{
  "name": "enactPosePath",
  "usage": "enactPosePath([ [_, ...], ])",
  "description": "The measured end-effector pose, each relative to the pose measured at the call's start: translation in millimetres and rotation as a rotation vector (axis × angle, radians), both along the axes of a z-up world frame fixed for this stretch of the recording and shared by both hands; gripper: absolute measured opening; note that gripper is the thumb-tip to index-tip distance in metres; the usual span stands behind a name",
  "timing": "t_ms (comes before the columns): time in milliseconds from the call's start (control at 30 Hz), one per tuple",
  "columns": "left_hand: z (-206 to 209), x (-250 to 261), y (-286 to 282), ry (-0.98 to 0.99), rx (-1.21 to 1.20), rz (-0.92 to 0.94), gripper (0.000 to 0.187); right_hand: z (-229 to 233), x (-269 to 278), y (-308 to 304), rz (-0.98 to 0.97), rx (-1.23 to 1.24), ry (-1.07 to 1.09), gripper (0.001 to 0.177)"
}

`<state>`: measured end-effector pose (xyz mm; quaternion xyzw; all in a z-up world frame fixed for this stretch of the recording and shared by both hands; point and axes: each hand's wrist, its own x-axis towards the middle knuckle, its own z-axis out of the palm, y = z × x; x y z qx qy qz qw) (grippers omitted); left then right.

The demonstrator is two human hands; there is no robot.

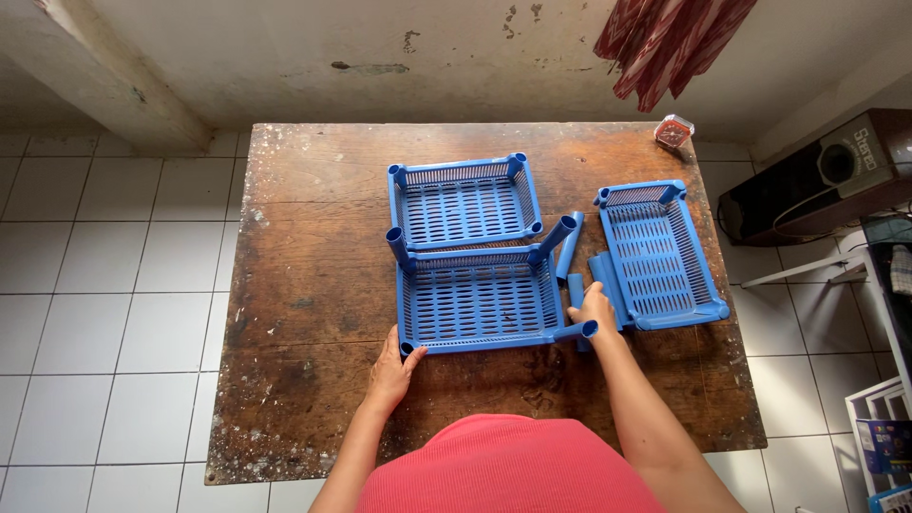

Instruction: The person disassembles a blue plastic basket by removing its corner posts, then reassembles it by inserting the posts back into the basket frame. The person handles the basket and posts by hand on a wooden table.

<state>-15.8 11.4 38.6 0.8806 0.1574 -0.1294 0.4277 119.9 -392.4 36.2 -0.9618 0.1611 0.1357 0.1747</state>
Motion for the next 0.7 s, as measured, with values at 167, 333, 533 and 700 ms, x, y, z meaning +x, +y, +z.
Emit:
enactPosePath([
  [167, 12.3, -3.9, 4.7, 0.049, -0.008, -0.001, 0.091, 80.3, 13.9, -0.6, -0.022, 0.018, -0.205, 0.043],
  [333, 9.5, -8.4, 6.1, -0.019, 0.03, 0.014, 0.076, 193.1, 6.3, 36.2, -0.139, 0.488, -0.394, 0.028],
  [533, -5.5, -10.4, 5.8, -0.182, -0.012, 0.022, 0.039, 170.2, -18.3, 165.1, 0.354, 0.913, -0.018, 0.023],
  [700, -3.7, -9.8, 9.7, -0.154, 0.018, 0.006, 0.044, 100.7, -50.9, 239.5, 0.416, 1.056, 0.031, 0.023],
])
